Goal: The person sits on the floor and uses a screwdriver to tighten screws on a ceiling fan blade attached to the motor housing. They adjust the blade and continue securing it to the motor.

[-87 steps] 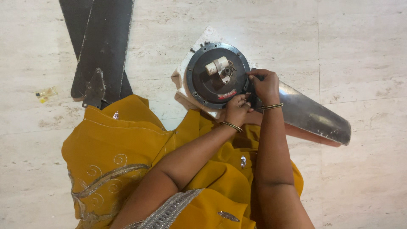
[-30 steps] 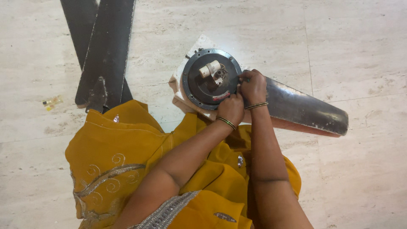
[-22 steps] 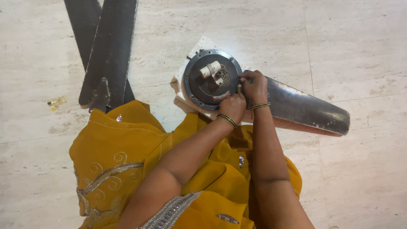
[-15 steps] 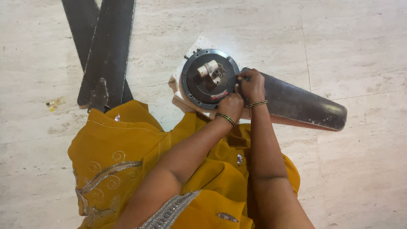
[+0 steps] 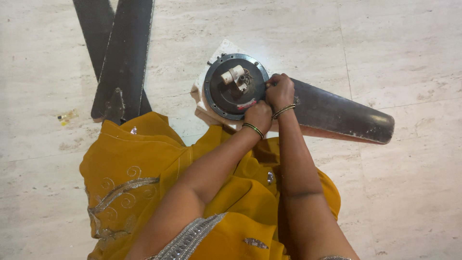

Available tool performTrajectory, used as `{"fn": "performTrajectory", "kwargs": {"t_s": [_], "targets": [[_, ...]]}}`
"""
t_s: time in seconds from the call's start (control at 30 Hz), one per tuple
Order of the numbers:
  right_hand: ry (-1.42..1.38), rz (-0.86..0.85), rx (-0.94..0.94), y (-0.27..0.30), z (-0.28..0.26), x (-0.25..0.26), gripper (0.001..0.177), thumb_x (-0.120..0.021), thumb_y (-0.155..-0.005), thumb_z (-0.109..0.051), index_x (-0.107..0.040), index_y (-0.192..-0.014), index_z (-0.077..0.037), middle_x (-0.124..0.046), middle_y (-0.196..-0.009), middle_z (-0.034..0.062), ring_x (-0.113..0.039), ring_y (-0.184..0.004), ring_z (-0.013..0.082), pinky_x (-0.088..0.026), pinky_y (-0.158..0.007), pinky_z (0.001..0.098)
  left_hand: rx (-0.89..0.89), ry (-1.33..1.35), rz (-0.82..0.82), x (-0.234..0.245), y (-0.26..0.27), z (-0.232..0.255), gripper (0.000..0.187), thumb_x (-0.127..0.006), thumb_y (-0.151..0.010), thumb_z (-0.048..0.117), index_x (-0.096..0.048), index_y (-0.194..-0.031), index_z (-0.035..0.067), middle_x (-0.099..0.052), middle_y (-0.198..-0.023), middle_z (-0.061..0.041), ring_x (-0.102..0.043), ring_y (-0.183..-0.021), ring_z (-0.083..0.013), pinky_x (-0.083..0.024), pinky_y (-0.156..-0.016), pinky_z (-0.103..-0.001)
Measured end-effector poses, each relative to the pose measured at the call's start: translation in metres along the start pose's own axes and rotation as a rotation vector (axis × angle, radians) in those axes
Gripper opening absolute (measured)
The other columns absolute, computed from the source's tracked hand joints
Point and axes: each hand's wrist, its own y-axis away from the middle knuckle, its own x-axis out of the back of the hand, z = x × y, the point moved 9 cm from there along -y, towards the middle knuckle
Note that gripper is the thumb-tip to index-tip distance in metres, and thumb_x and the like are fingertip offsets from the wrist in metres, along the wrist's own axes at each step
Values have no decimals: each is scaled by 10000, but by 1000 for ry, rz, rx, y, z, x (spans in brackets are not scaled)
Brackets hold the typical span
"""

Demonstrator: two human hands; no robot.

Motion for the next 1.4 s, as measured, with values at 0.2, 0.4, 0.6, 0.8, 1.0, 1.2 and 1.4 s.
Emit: {"fn": "performTrajectory", "kwargs": {"t_s": [0.2, 0.4, 0.6, 0.8, 1.0, 1.2, 1.4], "targets": [[-45, 9, 96, -2, 5, -3, 67, -760, -799, -49, -778, -854, -81, -690, -959, 166, -680, -886, 365, -545, -815, 446, 29, -28, -79, -6, -8, 4, 132, -648, -833, 113, -758, -813, 43, -718, -875, -176, -749, -795, -316, -616, -653, -417], [-105, -62, 140, -11, 27, -18, 101, -778, -817, -68, -784, -916, -83, -694, -977, 151, -702, -873, 309, -566, -795, 391, 68, -19, -111, -2, -10, 5, 154, -624, -854, 110, -764, -839, 46, -736, -889, -172, -757, -809, -309, -618, -663, -421], [-145, -82, 181, -14, 31, -15, 112, -776, -833, -77, -799, -942, -79, -702, -976, 157, -706, -893, 312, -564, -818, 390, 83, -48, 14, 11, -9, 6, 494, -575, -893, 91, -570, -1324, -150, -736, -788, -137, -748, -654, -277, -605, -546, -390], [-270, -122, 79, -15, 35, -3, 267, -668, -922, -97, -709, -1185, -76, -724, -1008, 104, -704, -909, 231, -569, -799, 349, 64, -101, -34, 11, -8, 7, 612, -568, -903, 77, -443, -1470, -118, -727, -753, -132, -735, -614, -258, -594, -523, -391], [-925, -244, -149, -17, 58, 47, 405, -517, -918, 92, -515, -1306, -26, -598, -1240, 152, -616, -976, 192, -600, -836, 321, 54, -121, -41, 10, -7, 8, 616, -582, -908, 92, -440, -1472, -113, -725, -744, -115, -734, -611, -233, -595, -518, -365], [-820, -50, 43, -5, 33, 100, 331, -653, -924, 118, -534, -1197, -27, -646, -1127, 120, -685, -994, 172, -629, -875, 311, 72, -138, -91, 6, -9, 8, 629, -576, -929, 91, -401, -1497, -115, -731, -774, -99, -739, -636, -221, -600, -528, -367], [-421, 229, 205, 12, -15, 122, 325, -844, -873, 27, -596, -1077, -26, -723, -964, 81, -755, -910, 155, -632, -794, 277, 103, -70, -182, 9, -8, 6, 690, -572, -900, 92, -337, -1519, -102, -731, -806, -120, -742, -667, -236, -606, -554, -365]]}}
